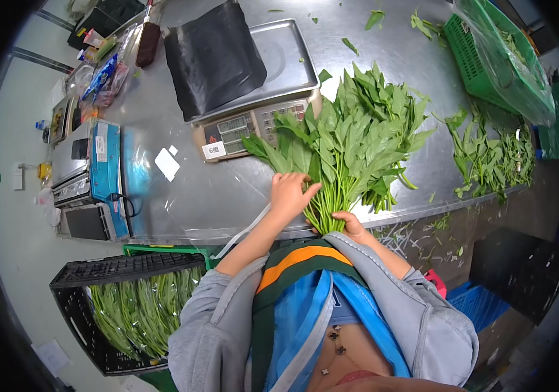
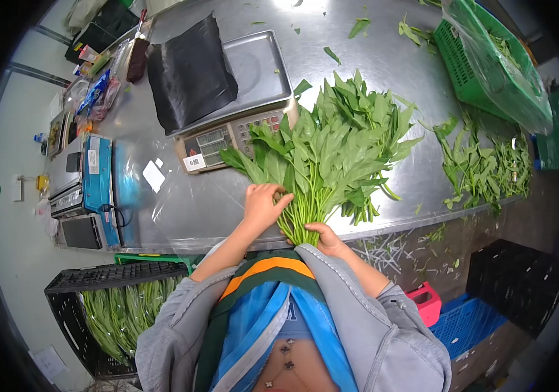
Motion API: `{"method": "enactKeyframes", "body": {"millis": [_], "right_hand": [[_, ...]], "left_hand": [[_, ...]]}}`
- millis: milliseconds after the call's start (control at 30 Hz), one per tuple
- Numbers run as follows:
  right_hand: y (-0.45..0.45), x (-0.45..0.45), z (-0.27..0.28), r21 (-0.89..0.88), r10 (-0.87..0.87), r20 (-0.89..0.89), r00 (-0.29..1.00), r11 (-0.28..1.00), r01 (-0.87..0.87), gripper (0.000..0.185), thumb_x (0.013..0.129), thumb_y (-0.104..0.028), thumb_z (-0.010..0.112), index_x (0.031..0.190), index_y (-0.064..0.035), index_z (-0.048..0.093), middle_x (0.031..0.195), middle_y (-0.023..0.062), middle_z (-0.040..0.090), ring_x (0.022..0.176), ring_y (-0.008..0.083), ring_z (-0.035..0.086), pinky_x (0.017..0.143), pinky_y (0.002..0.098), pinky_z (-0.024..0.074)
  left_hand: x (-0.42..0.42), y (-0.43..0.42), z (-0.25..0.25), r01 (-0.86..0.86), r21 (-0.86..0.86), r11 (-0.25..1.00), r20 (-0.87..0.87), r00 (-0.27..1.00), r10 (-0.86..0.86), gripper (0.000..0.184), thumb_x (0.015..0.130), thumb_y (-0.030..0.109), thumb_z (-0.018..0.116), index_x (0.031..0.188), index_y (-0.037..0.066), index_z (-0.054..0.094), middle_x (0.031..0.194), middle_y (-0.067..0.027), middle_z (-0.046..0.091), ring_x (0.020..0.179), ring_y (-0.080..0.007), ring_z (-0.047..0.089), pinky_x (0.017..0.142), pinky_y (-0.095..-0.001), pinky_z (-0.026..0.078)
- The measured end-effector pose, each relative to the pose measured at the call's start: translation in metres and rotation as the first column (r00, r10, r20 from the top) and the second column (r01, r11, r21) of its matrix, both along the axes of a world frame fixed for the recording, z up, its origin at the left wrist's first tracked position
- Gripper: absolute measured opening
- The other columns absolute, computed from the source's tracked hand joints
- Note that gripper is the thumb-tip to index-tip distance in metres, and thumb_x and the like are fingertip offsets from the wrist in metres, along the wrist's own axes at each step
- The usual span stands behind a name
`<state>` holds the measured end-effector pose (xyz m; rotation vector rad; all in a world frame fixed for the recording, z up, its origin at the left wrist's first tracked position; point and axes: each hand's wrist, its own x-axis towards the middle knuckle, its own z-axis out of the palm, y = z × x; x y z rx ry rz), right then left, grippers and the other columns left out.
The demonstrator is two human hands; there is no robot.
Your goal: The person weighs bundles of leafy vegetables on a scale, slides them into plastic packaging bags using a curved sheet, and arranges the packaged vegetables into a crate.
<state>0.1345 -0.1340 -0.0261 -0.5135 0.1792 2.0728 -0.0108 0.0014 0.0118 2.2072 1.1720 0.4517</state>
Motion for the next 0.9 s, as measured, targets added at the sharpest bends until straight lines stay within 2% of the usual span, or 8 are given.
{"method": "enactKeyframes", "body": {"millis": [100,200,300,433,533,600,767,900], "right_hand": [[-0.001,0.001,-0.007,-0.003,0.026,0.011,1.0,1.0,-0.026,0.052,0.083,-0.017,0.053,0.129,0.0028,0.039,0.12,0.0228,0.053,0.108,0.0312,0.056,0.091,0.039,0.0452],[-0.001,0.003,-0.011,0.006,0.037,-0.007,0.999,0.999,-0.037,0.051,0.084,-0.017,0.053,0.129,0.0036,0.04,0.12,0.0225,0.054,0.107,0.0306,0.056,0.092,0.0384,0.045],[-0.002,0.0,0.005,-0.021,-0.014,0.017,1.0,1.0,0.014,0.051,0.084,-0.018,0.053,0.128,0.0044,0.04,0.119,0.0212,0.055,0.106,0.0302,0.057,0.093,0.0383,0.0446],[-0.003,0.005,-0.003,-0.031,0.012,0.018,1.0,0.999,-0.011,0.049,0.084,-0.017,0.056,0.126,0.0046,0.043,0.115,0.0173,0.058,0.103,0.0272,0.059,0.092,0.0387,0.0457],[-0.01,0.008,-0.015,-0.159,0.067,0.146,0.987,0.986,-0.043,0.044,0.082,-0.014,0.06,0.121,0.0039,0.049,0.112,0.0144,0.06,0.099,0.0235,0.06,0.088,0.0363,0.0481],[-0.011,0.007,-0.018,-0.139,0.084,0.197,0.977,0.989,-0.057,0.041,0.082,-0.014,0.062,0.118,0.0035,0.052,0.109,0.0132,0.061,0.096,0.022,0.061,0.085,0.035,0.0493],[0.004,-0.005,0.009,-0.133,0.088,0.389,0.917,0.99,-0.039,0.032,0.08,-0.013,0.067,0.107,0.0021,0.058,0.095,0.0099,0.064,0.082,0.018,0.063,0.071,0.0308,0.0524],[-0.001,-0.017,-0.008,-0.161,-0.011,0.333,0.943,0.985,0.068,0.028,0.078,-0.01,0.068,0.102,0.0008,0.058,0.086,0.0087,0.063,0.073,0.0183,0.062,0.063,0.0311,0.0529]], "left_hand": [[0.006,0.001,-0.004,0.027,0.032,0.999,-0.067,0.997,-0.025,0.023,0.075,0.029,0.069,0.08,0.007,0.065,0.07,-0.004,0.062,0.075,-0.0219,0.058,0.078,-0.0341,0.034],[0.0,0.002,-0.019,-0.043,-0.234,0.971,0.068,0.996,0.06,0.02,0.074,0.025,0.07,0.08,0.007,0.064,0.076,-0.0051,0.062,0.079,-0.0226,0.057,0.079,-0.0352,0.034],[-0.015,-0.012,-0.006,-0.127,0.143,0.982,0.351,0.934,0.07,0.017,0.069,0.017,0.072,0.077,0.007,0.061,0.089,-0.0064,0.059,0.088,-0.0251,0.054,0.082,-0.0379,0.035],[-0.033,-0.034,0.016,0.021,0.201,0.979,0.426,0.898,-0.107,0.015,0.07,0.01,0.069,0.082,0.006,0.06,0.092,-0.0083,0.061,0.089,-0.0272,0.056,0.081,-0.0383,0.037],[-0.036,-0.047,0.014,0.202,0.108,0.973,0.576,0.785,-0.227,0.015,0.072,0.001,0.064,0.086,0.004,0.059,0.097,-0.0108,0.063,0.092,-0.0288,0.059,0.081,-0.0394,0.043],[-0.032,-0.055,0.011,0.33,-0.165,0.93,0.724,0.68,-0.113,0.018,0.072,-0.005,0.06,0.088,0.004,0.059,0.101,-0.0122,0.064,0.094,-0.0303,0.061,0.082,-0.0391,0.048],[-0.039,-0.074,-0.004,0.401,-0.428,0.81,0.652,0.758,-0.031,0.009,0.082,0.004,0.063,0.091,0.0,0.062,0.09,-0.0106,0.067,0.085,-0.0163,0.064,0.077,-0.0269,0.05],[-0.049,-0.08,-0.019,0.416,-0.602,0.681,0.563,0.827,-0.008,0.011,0.082,0.004,0.065,0.091,0.0,0.061,0.089,-0.0072,0.066,0.084,-0.0114,0.062,0.074,-0.0247,0.049]]}}
